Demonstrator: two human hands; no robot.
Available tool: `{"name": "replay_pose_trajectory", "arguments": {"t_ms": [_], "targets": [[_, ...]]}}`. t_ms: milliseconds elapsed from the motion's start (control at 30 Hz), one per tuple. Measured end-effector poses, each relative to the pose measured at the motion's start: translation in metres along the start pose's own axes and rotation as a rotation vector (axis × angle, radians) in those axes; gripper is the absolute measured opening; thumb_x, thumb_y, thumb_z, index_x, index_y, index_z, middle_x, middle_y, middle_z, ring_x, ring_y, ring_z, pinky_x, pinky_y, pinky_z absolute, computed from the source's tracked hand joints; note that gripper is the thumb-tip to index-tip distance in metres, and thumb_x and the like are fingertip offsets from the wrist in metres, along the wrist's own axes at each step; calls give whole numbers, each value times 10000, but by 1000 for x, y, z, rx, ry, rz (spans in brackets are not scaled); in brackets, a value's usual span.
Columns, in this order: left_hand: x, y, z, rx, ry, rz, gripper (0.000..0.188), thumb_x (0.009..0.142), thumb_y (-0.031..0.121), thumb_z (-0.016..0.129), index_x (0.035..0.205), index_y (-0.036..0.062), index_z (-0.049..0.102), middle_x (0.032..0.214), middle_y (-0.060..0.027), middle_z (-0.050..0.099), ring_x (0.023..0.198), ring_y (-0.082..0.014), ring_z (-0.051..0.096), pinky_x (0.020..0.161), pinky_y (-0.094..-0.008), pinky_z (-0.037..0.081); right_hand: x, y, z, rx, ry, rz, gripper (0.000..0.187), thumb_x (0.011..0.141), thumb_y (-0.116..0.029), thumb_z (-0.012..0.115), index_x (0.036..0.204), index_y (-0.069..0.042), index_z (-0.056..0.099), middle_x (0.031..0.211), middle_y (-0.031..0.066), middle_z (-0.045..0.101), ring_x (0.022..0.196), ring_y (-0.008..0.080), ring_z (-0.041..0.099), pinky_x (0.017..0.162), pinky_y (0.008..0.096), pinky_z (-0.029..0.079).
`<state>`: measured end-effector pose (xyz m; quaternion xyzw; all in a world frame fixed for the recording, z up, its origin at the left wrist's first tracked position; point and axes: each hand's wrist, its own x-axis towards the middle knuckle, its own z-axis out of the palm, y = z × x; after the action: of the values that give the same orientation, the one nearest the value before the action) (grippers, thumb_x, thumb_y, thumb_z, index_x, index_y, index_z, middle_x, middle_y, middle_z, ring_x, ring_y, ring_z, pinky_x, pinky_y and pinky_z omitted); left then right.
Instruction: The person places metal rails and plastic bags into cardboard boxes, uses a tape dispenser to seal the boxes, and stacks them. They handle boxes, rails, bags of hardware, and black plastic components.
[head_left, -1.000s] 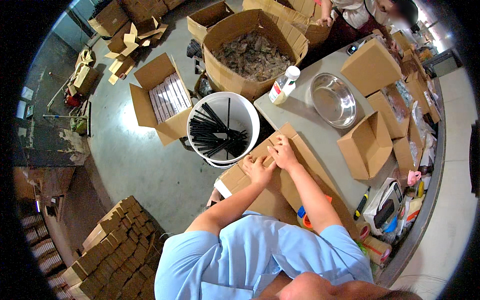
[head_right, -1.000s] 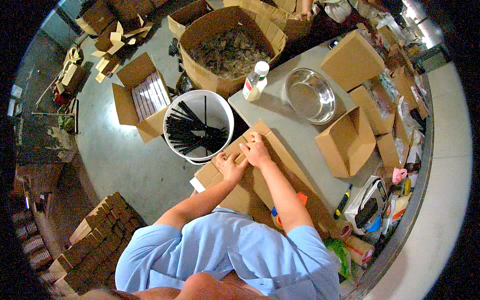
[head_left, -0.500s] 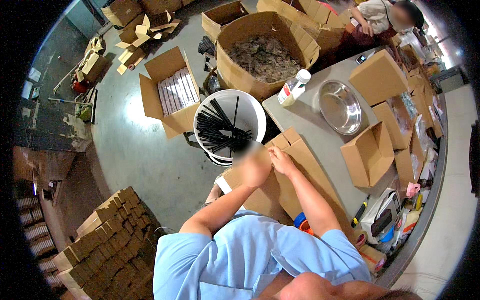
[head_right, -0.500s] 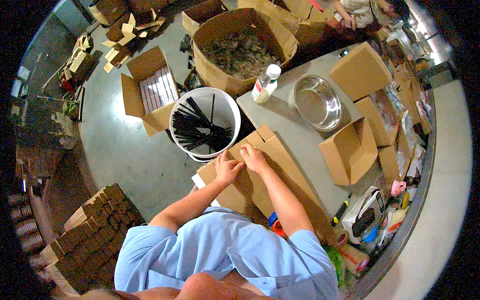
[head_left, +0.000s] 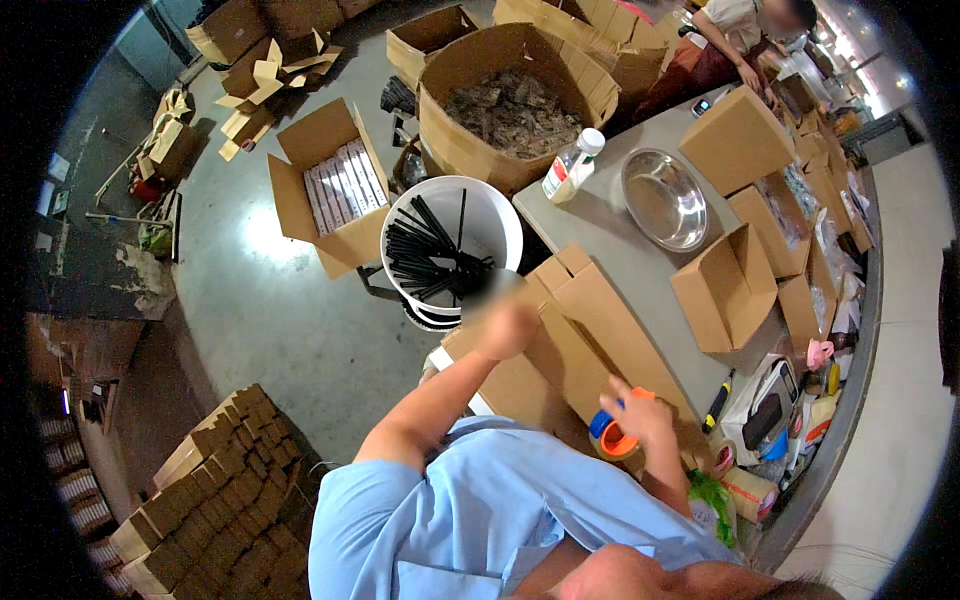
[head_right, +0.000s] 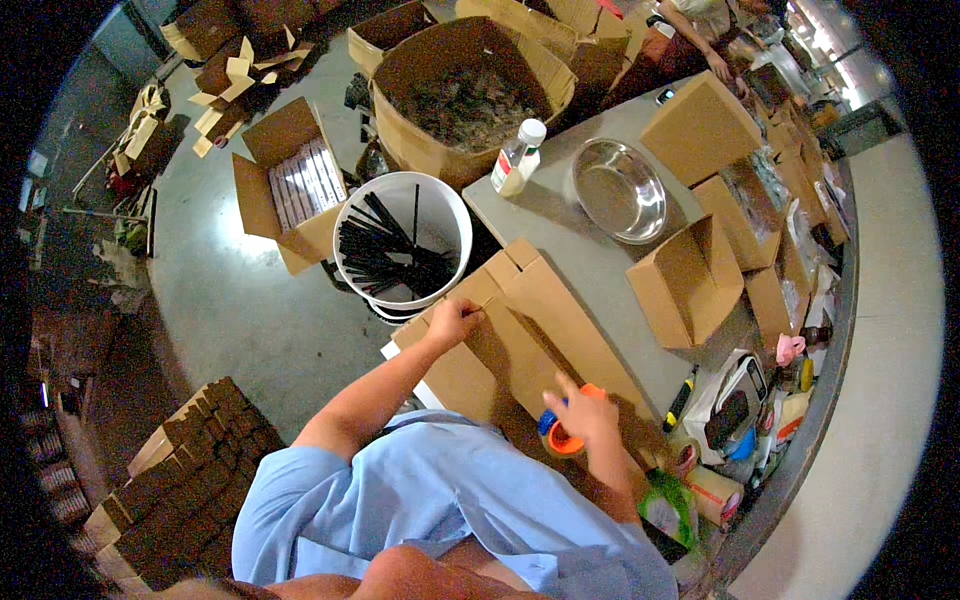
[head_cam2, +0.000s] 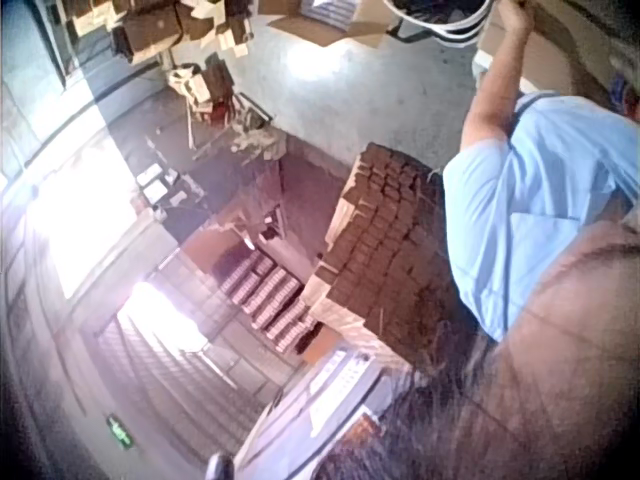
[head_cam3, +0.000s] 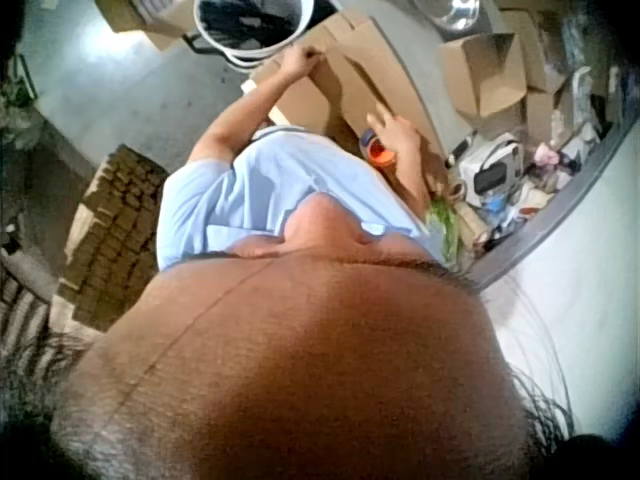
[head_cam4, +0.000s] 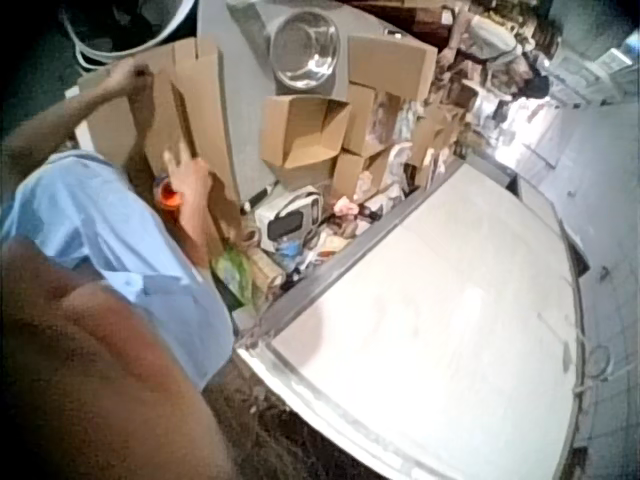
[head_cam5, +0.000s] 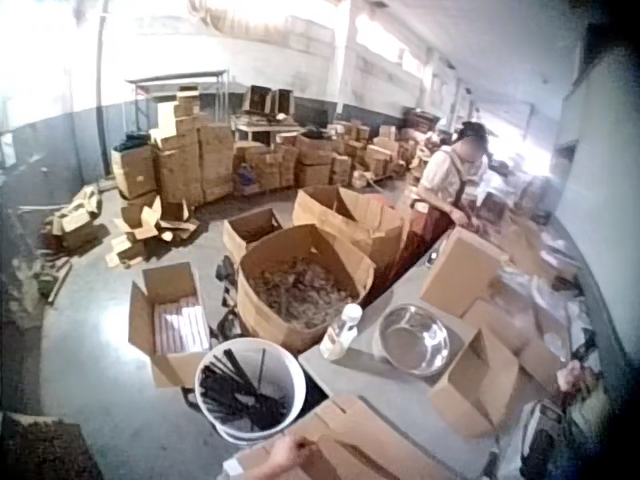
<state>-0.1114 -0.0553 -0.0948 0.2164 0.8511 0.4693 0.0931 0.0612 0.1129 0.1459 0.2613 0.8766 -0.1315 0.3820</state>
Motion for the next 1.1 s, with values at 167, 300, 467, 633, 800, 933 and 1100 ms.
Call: {"name": "replay_pose_trajectory", "arguments": {"t_ms": [167,300,467,633,800,933,1100], "targets": [[12,45,-26,-70,-151,39,178,731,179,688,825,29,677,764,-144,649,692,-262,638,626,-353,493,-8,0,72,358,279,-28,445,800,-450,587,1081,-106,578,956,191,628,876,359,605,736,445,471],[4,28,-22,-63,-64,90,249,728,178,697,915,22,644,829,-141,629,698,-239,615,645,-334,489,-13,-41,26,534,479,-309,366,707,-302,733,916,-46,573,859,174,617,814,330,606,658,401,461],[13,10,-37,-918,-447,-387,356,836,352,596,1030,53,593,921,-79,633,772,-220,593,723,-296,460,58,-39,41,598,588,-633,544,685,-169,734,1113,-79,412,1000,193,543,880,346,567,747,373,457],[12,6,-48,-1312,-598,-505,486,884,526,435,1090,103,560,1028,-18,604,882,-143,561,848,-309,406,77,-49,25,633,565,-861,545,670,-98,691,1153,-91,439,1050,169,554,962,322,563,827,386,458],[10,-2,-36,-1211,-489,-364,260,903,318,512,989,79,569,877,-16,609,726,-124,569,667,-263,449,56,-56,5,541,532,-878,551,668,-96,680,1178,-93,474,1060,152,576,948,321,575,827,389,464],[17,36,-37,-661,-244,-455,263,907,267,518,820,32,596,723,-19,587,640,-113,543,594,-256,432,35,-28,5,530,408,-746,551,674,-136,674,1194,-89,499,958,174,603,895,350,583,819,388,467],[21,42,-42,-246,-141,-404,303,847,255,568,733,-20,623,638,-141,619,630,-209,624,587,-339,483,22,-15,1,412,306,-589,543,658,-154,627,1187,-80,532,981,192,570,885,327,565,792,383,453]]}}
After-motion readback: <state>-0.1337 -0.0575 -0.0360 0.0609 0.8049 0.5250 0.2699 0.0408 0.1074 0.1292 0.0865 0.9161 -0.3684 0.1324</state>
